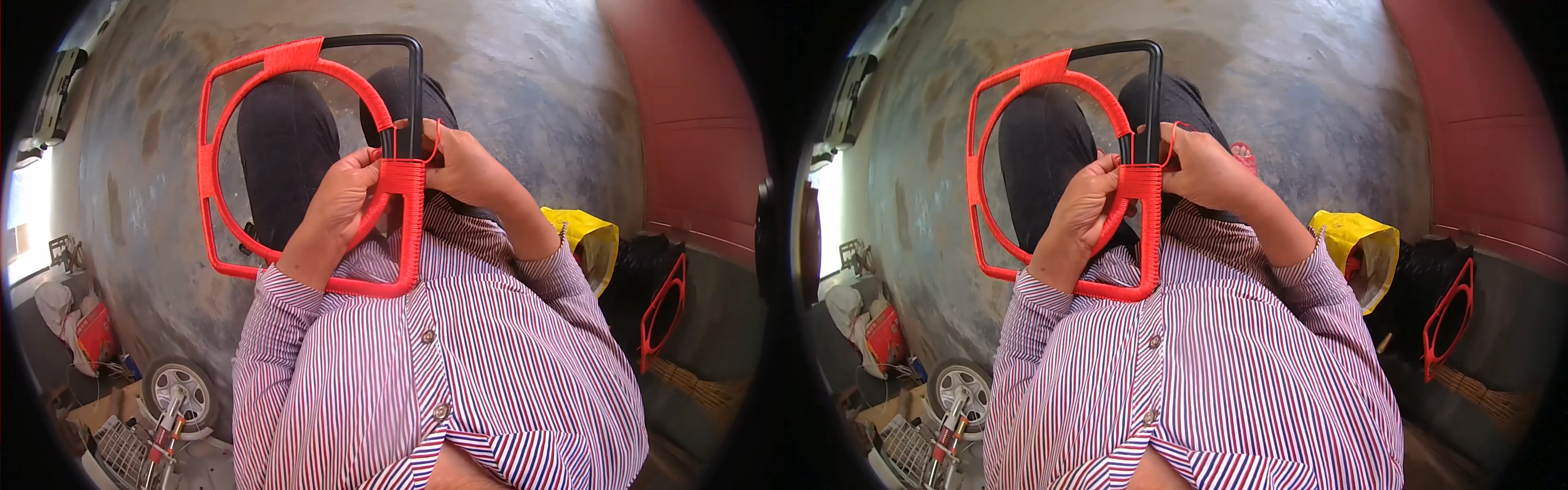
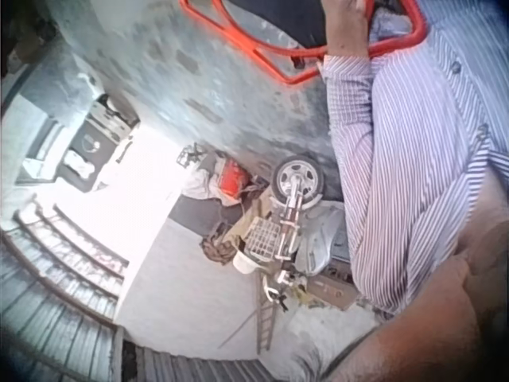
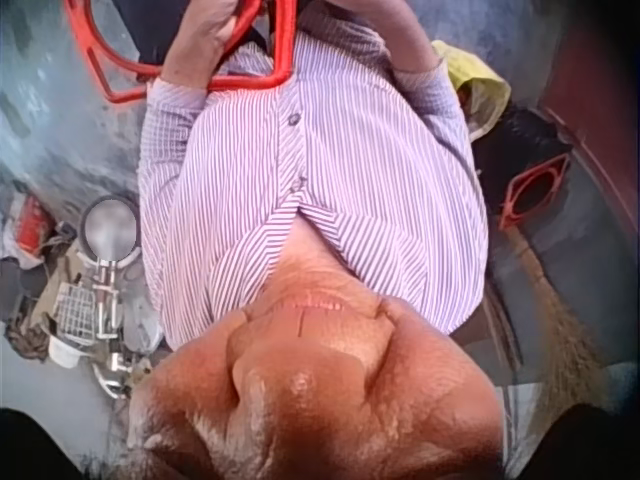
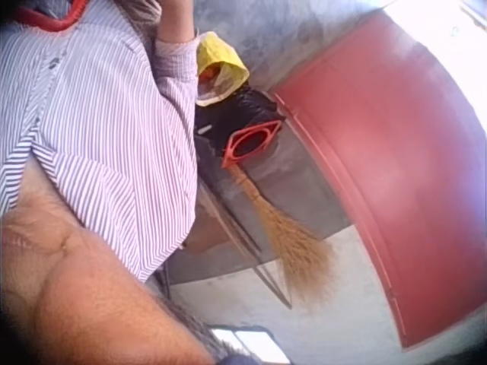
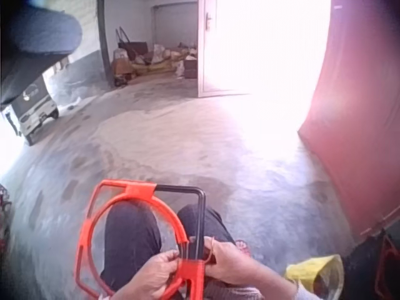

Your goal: Manually wrapping a square metal frame with red cord or rope for furniture assembly.

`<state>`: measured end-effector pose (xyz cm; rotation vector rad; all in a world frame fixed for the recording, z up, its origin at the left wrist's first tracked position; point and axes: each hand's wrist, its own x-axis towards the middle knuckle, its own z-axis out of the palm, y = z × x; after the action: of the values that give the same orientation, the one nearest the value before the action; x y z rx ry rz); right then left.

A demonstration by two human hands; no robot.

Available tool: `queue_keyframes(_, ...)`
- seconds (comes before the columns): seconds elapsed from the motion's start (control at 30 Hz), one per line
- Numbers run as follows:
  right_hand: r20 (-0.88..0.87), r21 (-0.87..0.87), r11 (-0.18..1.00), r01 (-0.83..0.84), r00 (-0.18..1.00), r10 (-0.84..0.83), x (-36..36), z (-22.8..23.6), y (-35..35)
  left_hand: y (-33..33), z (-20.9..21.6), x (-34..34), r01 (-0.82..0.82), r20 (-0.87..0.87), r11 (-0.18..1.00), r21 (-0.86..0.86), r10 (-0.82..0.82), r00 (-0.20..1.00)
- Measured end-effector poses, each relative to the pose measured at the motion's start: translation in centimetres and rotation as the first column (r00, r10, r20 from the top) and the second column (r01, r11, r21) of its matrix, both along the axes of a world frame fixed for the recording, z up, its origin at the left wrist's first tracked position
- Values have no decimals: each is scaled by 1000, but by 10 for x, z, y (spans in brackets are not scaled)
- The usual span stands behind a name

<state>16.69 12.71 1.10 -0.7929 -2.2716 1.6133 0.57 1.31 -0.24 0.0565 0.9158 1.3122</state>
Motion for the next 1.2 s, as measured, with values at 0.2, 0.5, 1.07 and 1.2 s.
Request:
queue_keyframes(0.2,-169,-160,946,283,936,-309,5,-21,4,0,1,3,-270,-146,963,8,268,952)
queue_keyframes(0.5,-281,713,665,223,959,-21,-21,21,-11,-16,10,19,-120,-630,866,485,442,638)
queue_keyframes(1.07,-148,-320,932,169,963,-225,111,23,60,-4,4,3,-180,-310,979,92,200,929)
queue_keyframes(1.2,-492,-781,623,45,569,-659,154,-2,95,3,14,9,-135,-183,977,162,165,969)
